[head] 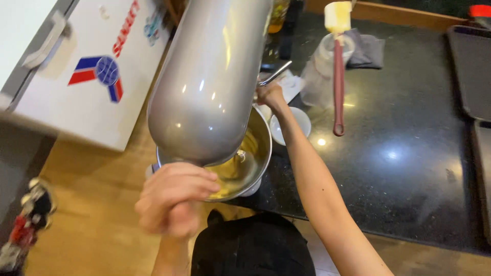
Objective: The recorder is using a stand mixer to mix dough, stopping it periodically to scrape the bowl with a spatula and add water.
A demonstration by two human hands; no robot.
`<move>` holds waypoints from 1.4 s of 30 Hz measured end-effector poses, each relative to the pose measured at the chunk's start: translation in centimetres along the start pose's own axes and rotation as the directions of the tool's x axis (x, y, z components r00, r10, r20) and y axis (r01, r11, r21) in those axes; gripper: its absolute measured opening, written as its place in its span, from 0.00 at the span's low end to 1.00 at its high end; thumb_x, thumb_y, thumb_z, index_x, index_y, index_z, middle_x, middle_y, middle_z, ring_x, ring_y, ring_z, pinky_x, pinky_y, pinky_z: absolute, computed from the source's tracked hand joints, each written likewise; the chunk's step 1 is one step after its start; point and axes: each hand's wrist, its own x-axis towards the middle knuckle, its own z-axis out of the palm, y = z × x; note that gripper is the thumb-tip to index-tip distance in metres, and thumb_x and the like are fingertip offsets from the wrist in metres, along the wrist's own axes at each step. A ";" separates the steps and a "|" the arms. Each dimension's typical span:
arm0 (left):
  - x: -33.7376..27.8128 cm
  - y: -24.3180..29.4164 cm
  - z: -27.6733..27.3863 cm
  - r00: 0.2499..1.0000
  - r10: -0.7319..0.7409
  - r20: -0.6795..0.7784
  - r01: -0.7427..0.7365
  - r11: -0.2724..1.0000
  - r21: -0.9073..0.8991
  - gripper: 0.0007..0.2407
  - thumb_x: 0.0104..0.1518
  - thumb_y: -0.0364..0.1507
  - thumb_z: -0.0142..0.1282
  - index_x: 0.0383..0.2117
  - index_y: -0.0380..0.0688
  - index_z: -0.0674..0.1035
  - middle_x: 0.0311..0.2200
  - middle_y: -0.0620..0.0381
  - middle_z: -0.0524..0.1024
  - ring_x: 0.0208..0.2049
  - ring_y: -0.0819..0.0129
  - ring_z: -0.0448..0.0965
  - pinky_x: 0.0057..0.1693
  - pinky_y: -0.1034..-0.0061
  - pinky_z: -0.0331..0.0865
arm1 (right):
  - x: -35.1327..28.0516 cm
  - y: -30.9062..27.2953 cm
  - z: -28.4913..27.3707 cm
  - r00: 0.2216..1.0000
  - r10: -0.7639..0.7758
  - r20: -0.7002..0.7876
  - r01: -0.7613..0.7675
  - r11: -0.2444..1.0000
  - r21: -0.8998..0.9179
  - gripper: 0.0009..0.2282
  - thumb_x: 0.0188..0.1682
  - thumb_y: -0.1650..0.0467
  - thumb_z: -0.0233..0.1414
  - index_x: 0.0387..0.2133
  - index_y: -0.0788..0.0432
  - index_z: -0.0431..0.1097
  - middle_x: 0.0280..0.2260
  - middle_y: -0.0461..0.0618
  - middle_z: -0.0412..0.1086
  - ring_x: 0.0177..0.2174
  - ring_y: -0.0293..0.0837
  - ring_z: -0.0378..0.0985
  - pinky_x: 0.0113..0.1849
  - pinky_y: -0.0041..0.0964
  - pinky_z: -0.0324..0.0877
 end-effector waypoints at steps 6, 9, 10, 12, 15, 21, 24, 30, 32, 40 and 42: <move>-1.6 -1.1 0.1 0.998 -0.026 0.061 0.024 1.000 0.018 0.19 0.63 0.31 0.41 0.11 0.38 0.72 0.12 0.55 0.71 0.21 0.59 0.79 0.30 0.69 0.74 | -2.2 1.7 2.5 0.968 0.245 -0.058 -0.234 0.961 0.148 0.21 0.57 0.59 0.55 0.21 0.64 0.70 0.19 0.53 0.69 0.16 0.41 0.68 0.20 0.36 0.60; -1.6 -1.3 0.0 1.000 -0.014 0.011 0.014 0.999 -0.046 0.19 0.60 0.30 0.39 0.09 0.39 0.71 0.09 0.57 0.69 0.18 0.61 0.78 0.30 0.69 0.74 | -3.8 1.3 3.7 0.938 0.063 -0.340 -0.017 0.991 0.135 0.13 0.52 0.63 0.55 0.30 0.61 0.69 0.20 0.48 0.73 0.18 0.38 0.75 0.21 0.34 0.69; -1.6 -1.3 -0.1 1.000 -0.010 0.009 0.010 0.999 -0.040 0.18 0.59 0.29 0.39 0.09 0.39 0.70 0.09 0.57 0.68 0.18 0.61 0.77 0.31 0.69 0.73 | -5.2 0.1 3.6 0.946 -0.022 -0.324 0.059 0.993 0.107 0.12 0.55 0.64 0.55 0.34 0.62 0.70 0.22 0.48 0.72 0.21 0.38 0.72 0.24 0.34 0.67; -1.6 -1.0 -0.1 1.000 -0.014 0.009 0.015 0.999 -0.039 0.18 0.58 0.28 0.39 0.08 0.39 0.70 0.08 0.57 0.68 0.17 0.62 0.76 0.31 0.68 0.73 | -7.3 -1.2 3.0 0.945 -0.099 -0.311 0.129 0.989 0.077 0.11 0.57 0.65 0.55 0.37 0.63 0.70 0.24 0.48 0.71 0.24 0.38 0.69 0.26 0.34 0.66; -1.5 -0.8 -0.3 0.999 -0.045 0.012 0.046 0.998 -0.042 0.18 0.58 0.29 0.39 0.08 0.40 0.69 0.08 0.57 0.68 0.17 0.62 0.75 0.32 0.67 0.73 | -9.1 -2.0 2.4 0.906 -0.357 -0.227 0.389 0.915 0.111 0.08 0.57 0.70 0.54 0.44 0.62 0.69 0.37 0.47 0.74 0.35 0.38 0.76 0.39 0.31 0.73; -1.2 -0.2 -0.7 0.992 -0.105 0.063 0.108 0.994 -0.037 0.18 0.59 0.30 0.41 0.08 0.40 0.70 0.09 0.57 0.68 0.18 0.62 0.76 0.31 0.68 0.75 | -11.2 -2.3 2.4 0.931 -0.341 -0.133 0.366 0.863 0.350 0.13 0.56 0.73 0.56 0.53 0.63 0.65 0.48 0.51 0.69 0.48 0.41 0.73 0.48 0.36 0.75; -0.9 0.2 -0.8 0.987 -0.134 0.083 0.137 0.990 -0.030 0.19 0.61 0.30 0.42 0.10 0.39 0.71 0.11 0.56 0.69 0.19 0.61 0.77 0.33 0.69 0.75 | -12.2 -3.9 2.2 0.922 -0.364 -0.133 0.387 0.877 0.285 0.17 0.54 0.73 0.57 0.54 0.62 0.62 0.52 0.51 0.69 0.50 0.43 0.74 0.49 0.36 0.75; -0.9 0.0 -1.1 0.986 -0.127 0.103 0.132 0.990 -0.042 0.18 0.60 0.29 0.45 0.09 0.39 0.70 0.11 0.56 0.68 0.18 0.62 0.75 0.37 0.68 0.76 | -11.8 -3.6 2.0 0.948 -0.286 -0.142 0.317 0.892 0.322 0.18 0.53 0.72 0.58 0.54 0.63 0.64 0.50 0.53 0.71 0.46 0.44 0.75 0.46 0.36 0.75; -0.9 -0.2 -1.1 0.988 -0.116 0.106 0.124 0.990 -0.073 0.17 0.58 0.28 0.46 0.09 0.39 0.70 0.10 0.58 0.67 0.17 0.63 0.74 0.38 0.67 0.77 | -11.5 -3.5 1.8 0.941 -0.301 -0.155 0.330 0.919 0.215 0.15 0.55 0.72 0.58 0.52 0.63 0.65 0.49 0.51 0.71 0.46 0.42 0.74 0.47 0.35 0.75; -1.1 -0.7 -1.3 0.990 -0.069 0.120 0.082 0.990 -0.113 0.14 0.54 0.26 0.47 0.09 0.39 0.71 0.10 0.58 0.67 0.17 0.64 0.74 0.37 0.67 0.77 | -11.3 -4.6 2.3 0.952 -0.233 -0.199 0.282 0.919 0.276 0.10 0.52 0.74 0.58 0.44 0.60 0.66 0.35 0.46 0.72 0.35 0.36 0.73 0.36 0.30 0.72; -1.0 -0.6 -1.4 0.991 -0.066 0.118 0.080 0.989 -0.121 0.14 0.54 0.26 0.47 0.09 0.39 0.71 0.10 0.58 0.67 0.17 0.64 0.74 0.36 0.67 0.77 | -11.1 -4.4 2.2 0.948 -0.244 -0.203 0.294 0.916 0.274 0.10 0.52 0.75 0.58 0.43 0.60 0.66 0.34 0.45 0.73 0.34 0.35 0.74 0.35 0.29 0.72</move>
